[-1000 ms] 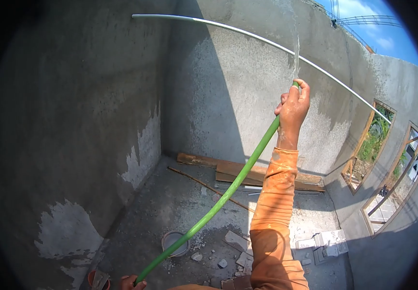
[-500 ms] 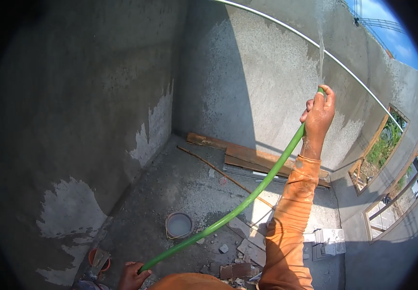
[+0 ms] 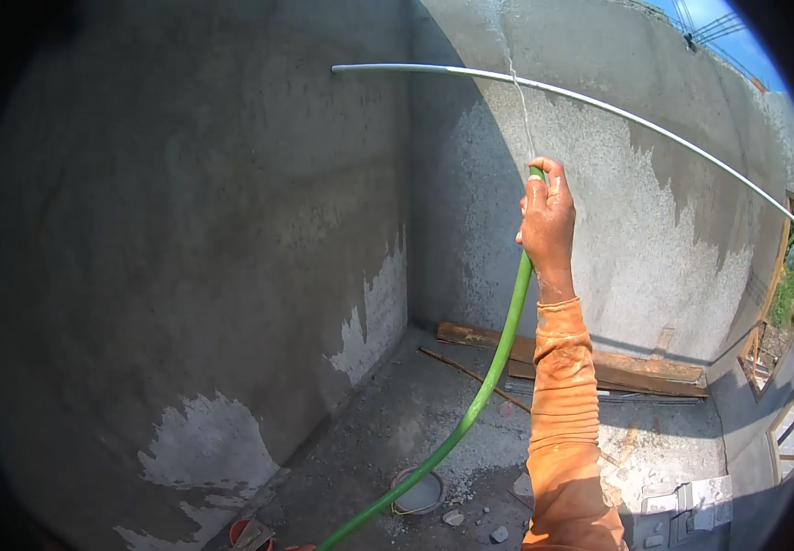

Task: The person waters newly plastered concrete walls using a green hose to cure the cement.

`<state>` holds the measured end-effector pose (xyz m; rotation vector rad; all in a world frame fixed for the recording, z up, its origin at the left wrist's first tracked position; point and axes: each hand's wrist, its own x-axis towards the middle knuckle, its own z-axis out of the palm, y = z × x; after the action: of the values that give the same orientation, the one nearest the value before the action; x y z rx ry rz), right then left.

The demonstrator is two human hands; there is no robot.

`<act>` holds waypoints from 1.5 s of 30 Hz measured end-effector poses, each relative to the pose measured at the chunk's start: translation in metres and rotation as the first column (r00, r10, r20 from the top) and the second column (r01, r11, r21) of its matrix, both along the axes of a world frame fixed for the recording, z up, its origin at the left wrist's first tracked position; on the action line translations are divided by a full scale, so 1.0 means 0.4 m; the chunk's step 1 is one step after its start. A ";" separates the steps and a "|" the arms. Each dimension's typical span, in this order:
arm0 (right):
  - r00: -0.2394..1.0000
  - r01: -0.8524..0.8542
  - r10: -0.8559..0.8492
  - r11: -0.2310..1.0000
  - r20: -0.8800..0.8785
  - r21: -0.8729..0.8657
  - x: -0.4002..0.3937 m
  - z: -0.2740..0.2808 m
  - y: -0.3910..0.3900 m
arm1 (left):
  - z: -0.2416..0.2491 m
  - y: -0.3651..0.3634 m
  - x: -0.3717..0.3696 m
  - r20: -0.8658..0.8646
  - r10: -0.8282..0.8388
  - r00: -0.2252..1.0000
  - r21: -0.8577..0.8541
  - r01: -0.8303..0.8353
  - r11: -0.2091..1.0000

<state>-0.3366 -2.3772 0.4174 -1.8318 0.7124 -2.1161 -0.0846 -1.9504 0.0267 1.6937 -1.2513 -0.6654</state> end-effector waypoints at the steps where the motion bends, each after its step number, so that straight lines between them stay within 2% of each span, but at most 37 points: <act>1: 1.000 -0.009 0.009 1.000 -0.004 0.006 0.012 0.005 -0.005 | -0.008 0.000 0.003 0.011 0.001 1.000 -0.001 -0.001 1.000; 9: 0.999 -0.041 0.041 0.999 0.000 0.031 0.037 -0.011 -0.016 | -0.021 -0.002 0.003 0.023 0.092 0.995 0.024 -0.093 0.995; 14: 0.998 -0.014 0.009 0.997 0.059 0.078 -0.040 -0.062 -0.044 | -0.010 -0.005 0.008 0.081 0.053 0.995 0.048 -0.057 0.997; 19: 0.994 0.005 -0.017 0.994 0.108 0.111 -0.142 -0.118 -0.045 | 0.064 -0.028 -0.012 0.161 0.024 0.987 0.032 -0.030 0.999; 21: 0.990 0.038 -0.055 0.991 0.132 0.128 -0.182 -0.140 -0.035 | 0.101 -0.039 -0.019 0.177 -0.004 0.984 0.104 -0.015 0.994; 24: 0.979 0.064 -0.088 0.988 0.182 0.138 -0.251 -0.169 -0.033 | 0.056 -0.054 0.002 0.207 -0.036 0.978 0.105 0.015 0.994; 33: 0.950 0.195 -0.230 0.965 0.211 0.175 -0.369 -0.232 0.018 | 0.108 -0.078 -0.009 0.144 -0.127 0.981 0.184 0.100 0.978; 40: 0.985 0.086 -0.114 0.975 0.128 0.202 -0.270 -0.242 0.062 | -0.006 -0.051 0.033 0.173 -0.220 0.960 0.223 0.180 0.958; 42: 0.986 0.097 -0.119 0.978 0.112 0.184 -0.247 -0.245 0.067 | -0.083 -0.041 0.048 0.188 -0.122 0.975 0.088 0.107 0.990; 43: 0.981 0.132 -0.154 0.975 0.120 0.180 -0.244 -0.248 0.068 | -0.064 -0.048 0.041 0.195 -0.156 0.968 0.084 0.142 0.986; 45: 0.974 0.128 -0.159 0.974 0.161 0.186 -0.258 -0.260 0.068 | -0.023 -0.043 0.031 0.043 -0.151 0.988 0.151 0.143 0.978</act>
<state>-0.4397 -2.3501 0.3132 -1.5240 0.9788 -2.1910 -0.0724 -1.9677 0.0174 1.7608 -1.4054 -0.8230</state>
